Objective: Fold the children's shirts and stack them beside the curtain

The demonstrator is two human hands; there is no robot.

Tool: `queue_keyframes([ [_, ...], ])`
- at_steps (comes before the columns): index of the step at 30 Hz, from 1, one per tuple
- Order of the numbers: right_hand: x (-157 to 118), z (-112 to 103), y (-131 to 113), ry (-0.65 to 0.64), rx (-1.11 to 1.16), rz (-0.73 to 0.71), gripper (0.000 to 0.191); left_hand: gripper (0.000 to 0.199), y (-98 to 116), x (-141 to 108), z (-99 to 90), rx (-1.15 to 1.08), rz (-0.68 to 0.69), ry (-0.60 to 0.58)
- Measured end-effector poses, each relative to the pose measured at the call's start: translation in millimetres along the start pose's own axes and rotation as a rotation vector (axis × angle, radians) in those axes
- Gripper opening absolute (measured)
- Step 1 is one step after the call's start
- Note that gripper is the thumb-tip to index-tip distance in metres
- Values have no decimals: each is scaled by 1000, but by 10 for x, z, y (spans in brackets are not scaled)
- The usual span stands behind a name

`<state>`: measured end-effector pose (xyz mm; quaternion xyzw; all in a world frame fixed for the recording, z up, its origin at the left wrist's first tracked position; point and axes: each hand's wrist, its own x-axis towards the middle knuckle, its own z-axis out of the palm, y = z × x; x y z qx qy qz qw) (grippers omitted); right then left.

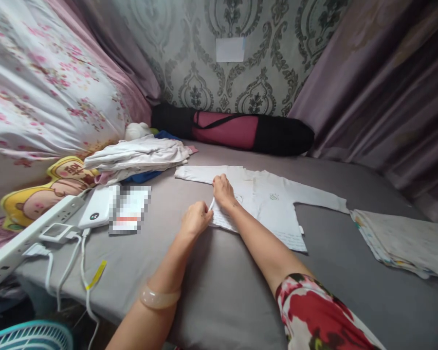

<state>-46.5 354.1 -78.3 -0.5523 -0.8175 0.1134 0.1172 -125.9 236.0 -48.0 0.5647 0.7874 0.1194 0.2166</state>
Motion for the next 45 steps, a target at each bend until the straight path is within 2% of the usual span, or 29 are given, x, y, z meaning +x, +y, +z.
queue_keyframes([
  [2, -17, 35, -8, 40, 4, 15, 37, 17, -2, -2, -26, -6, -5, -18],
  [4, -15, 1, 42, 34, 51, -32, 35, 18, -1, -6, -50, -8, -12, -32],
  [8, -46, -219, 307, -46, 207, -178, 35, 20, -8, -14, -78, -14, -5, -47],
  [11, -175, -325, 494, -26, 208, -168, 39, 20, -28, -9, -84, -22, -7, -64],
  [13, -291, -307, 544, -50, 154, -145, 44, 19, -42, 0, -87, -32, -7, -72],
  [19, -463, -131, 506, -120, -11, -127, 63, 18, -76, 27, -89, -65, 4, -82],
  [24, -476, -143, 457, -132, -46, -102, 65, 18, -72, 8, -119, -77, -3, -101],
  [27, -595, -139, 331, -123, -36, -76, 67, 21, -76, 6, -151, -63, -19, -103],
  [35, -1094, -27, -238, -160, 62, -59, 73, 32, -217, 92, -184, -65, -86, 161],
  [39, -1389, -50, -505, -230, 124, -73, 81, 32, -284, 126, -176, -112, -98, 257],
  [42, -1590, -148, -564, -308, 208, -205, 79, 32, -311, 140, -163, -136, -65, 328],
  [45, -1640, -305, -389, -308, 285, -450, 64, 30, -298, 155, -131, -166, 18, 385],
])
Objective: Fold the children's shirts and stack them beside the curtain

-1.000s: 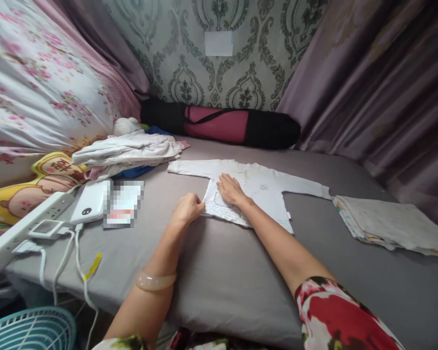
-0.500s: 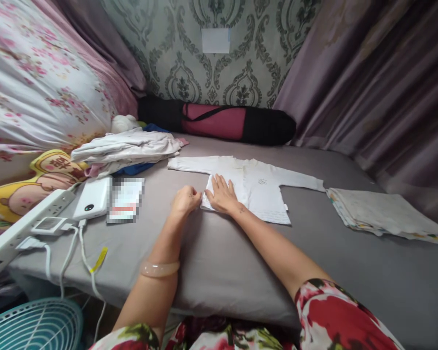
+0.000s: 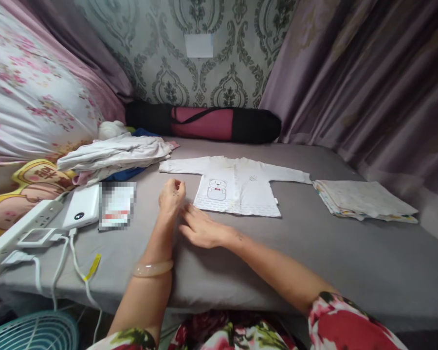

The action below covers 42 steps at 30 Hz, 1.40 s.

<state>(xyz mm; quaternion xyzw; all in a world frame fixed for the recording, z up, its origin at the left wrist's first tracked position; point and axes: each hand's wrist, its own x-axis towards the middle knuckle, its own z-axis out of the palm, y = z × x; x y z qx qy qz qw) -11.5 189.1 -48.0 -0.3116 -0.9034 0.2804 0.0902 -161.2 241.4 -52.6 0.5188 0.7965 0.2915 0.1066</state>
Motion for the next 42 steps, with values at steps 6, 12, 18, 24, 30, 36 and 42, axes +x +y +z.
queue_keyframes([
  [6, -71, -449, 712, 199, -256, -6, 50, 26, 105, -54, 225, -128, 386, -20],
  [12, -17, -409, 1087, 84, -419, 56, 61, 52, 114, -207, 421, 20, 714, -377],
  [18, -48, -318, 1062, 104, -436, 37, 62, 61, 95, -224, 299, 216, 578, -531],
  [24, -71, -190, 908, 93, -362, 27, 68, 66, -19, -128, 293, 210, 555, -489],
  [30, -227, -138, 497, 43, -120, -105, 66, 58, -38, -110, 333, 172, 553, -406],
  [36, -372, -516, 893, 206, 130, -189, 44, 36, 80, -172, 328, 96, 635, -315],
  [42, -375, -815, 1785, 281, -211, 309, 57, 41, 113, -215, 366, 119, 747, -405],
])
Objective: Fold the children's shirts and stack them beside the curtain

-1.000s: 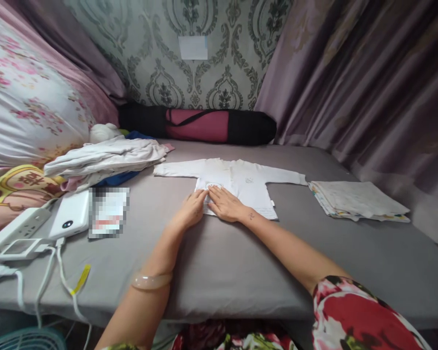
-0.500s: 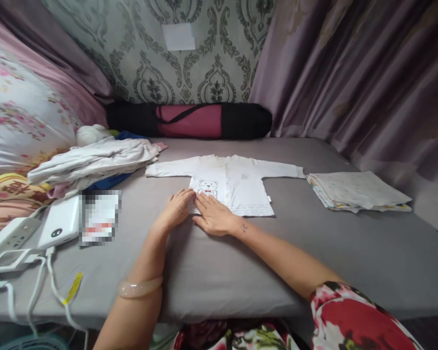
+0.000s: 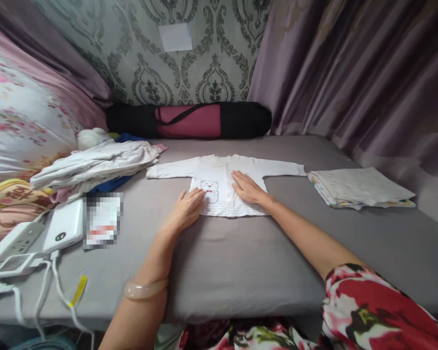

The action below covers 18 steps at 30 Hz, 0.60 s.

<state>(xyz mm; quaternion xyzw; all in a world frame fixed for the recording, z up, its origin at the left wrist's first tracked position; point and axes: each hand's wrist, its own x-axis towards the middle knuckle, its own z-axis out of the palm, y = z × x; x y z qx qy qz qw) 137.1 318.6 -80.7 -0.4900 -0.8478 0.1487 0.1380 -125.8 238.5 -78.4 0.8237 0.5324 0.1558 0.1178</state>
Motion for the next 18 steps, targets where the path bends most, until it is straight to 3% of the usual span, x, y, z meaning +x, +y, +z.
queue_keyframes([
  [2, -33, 33, 34, -84, -99, 16, 63, 43, 7, -13, -1, -3, -25, -85],
  [5, -169, 76, -110, -122, -176, 10, 66, 45, 24, -26, -15, -10, -68, -153],
  [18, -1039, 70, -887, -234, -48, -4, 71, 44, 64, -23, 0, 44, -110, -169],
])
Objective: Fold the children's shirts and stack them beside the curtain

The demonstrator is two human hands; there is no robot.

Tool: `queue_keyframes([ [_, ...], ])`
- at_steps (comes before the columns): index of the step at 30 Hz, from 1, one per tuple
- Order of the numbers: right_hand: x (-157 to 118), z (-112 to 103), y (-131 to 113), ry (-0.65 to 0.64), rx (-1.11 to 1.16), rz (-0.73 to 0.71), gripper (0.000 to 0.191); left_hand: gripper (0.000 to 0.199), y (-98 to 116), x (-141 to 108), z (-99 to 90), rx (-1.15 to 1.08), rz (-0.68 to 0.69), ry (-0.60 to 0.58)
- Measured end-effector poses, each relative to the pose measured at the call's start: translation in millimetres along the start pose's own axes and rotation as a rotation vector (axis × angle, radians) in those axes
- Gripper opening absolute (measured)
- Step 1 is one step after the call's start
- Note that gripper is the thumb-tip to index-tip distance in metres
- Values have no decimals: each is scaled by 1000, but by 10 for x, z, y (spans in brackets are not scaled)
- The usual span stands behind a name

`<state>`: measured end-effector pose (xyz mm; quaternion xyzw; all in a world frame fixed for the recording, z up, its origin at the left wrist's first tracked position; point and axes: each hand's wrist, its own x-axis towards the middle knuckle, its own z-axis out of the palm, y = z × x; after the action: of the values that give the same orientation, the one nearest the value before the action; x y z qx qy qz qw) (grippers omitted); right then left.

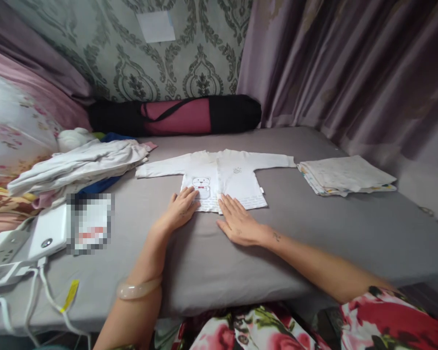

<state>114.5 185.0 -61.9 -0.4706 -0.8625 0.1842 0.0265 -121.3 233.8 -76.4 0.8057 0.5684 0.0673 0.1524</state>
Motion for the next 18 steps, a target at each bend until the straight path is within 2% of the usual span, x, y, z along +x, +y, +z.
queue_keyframes([
  [4, -208, -110, -104, -73, 134, -125, 66, 43, 46, 16, 53, 3, 58, 98],
  [7, -201, -229, 22, 15, 227, -194, 54, 43, 213, 24, 64, 15, 158, 140],
  [10, -106, -280, 328, 221, 141, -112, 50, 45, 435, 20, 67, 46, 279, 102],
  [11, -79, -276, 446, 245, 76, -66, 50, 46, 493, 18, 72, 55, 303, 79],
  [15, -68, -222, 818, 157, -73, 44, 57, 48, 565, 14, 111, 59, 288, -29],
  [18, -108, -224, 920, 116, -86, 36, 57, 48, 521, 20, 135, 35, 277, -46],
])
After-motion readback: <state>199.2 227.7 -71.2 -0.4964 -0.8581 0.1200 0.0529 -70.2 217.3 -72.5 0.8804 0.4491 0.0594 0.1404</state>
